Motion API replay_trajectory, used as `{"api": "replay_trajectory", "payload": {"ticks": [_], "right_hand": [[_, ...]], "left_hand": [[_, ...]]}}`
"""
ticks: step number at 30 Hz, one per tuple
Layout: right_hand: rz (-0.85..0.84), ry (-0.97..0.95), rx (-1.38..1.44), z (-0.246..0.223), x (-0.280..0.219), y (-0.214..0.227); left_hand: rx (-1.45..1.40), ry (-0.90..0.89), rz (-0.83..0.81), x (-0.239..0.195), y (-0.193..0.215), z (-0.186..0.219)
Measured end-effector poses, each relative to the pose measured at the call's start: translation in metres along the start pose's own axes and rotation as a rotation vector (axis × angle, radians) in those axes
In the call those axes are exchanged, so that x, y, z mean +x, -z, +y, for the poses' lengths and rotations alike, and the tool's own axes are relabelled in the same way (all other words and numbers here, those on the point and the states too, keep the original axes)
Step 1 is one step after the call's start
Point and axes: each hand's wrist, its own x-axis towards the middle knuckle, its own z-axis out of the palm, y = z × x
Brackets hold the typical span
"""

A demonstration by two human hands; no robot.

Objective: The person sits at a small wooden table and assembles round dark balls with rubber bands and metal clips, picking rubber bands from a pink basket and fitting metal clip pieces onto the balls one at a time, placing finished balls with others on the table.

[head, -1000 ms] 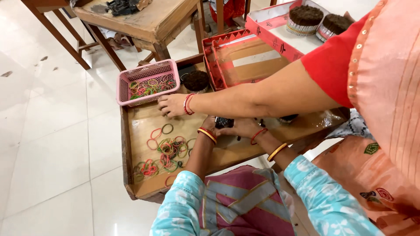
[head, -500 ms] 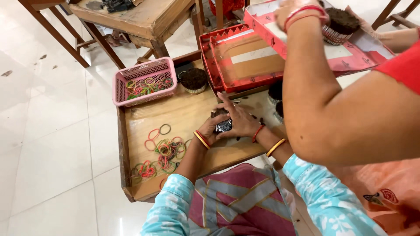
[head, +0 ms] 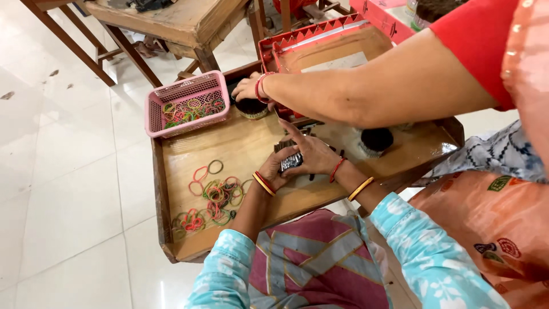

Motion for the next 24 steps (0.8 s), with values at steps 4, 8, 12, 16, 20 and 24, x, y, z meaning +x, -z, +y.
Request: {"api": "replay_trajectory", "payload": {"ticks": [4,8,12,16,20,24], "right_hand": [[0.009,0.031,-0.052,0.001,0.002,0.002],[-0.068,-0.033,-0.072,0.000,0.004,-0.001],[-0.018,-0.001,-0.052,-0.001,0.005,-0.004],[0.197,0.103,-0.259,-0.016,0.001,-0.001],[0.444,0.084,-0.439,-0.016,-0.023,-0.017],[0.359,-0.370,-0.222,-0.035,-0.023,-0.025]], "left_hand": [[0.020,-0.011,0.028,0.009,0.022,-0.009],[-0.065,0.036,0.057,0.004,0.020,-0.003],[-0.110,0.034,0.081,0.013,0.033,-0.008],[-0.109,0.016,0.096,0.020,0.034,-0.006],[-0.222,-0.120,0.105,0.036,0.067,-0.017],[-0.256,-0.210,0.146,0.029,0.051,-0.011]]}}
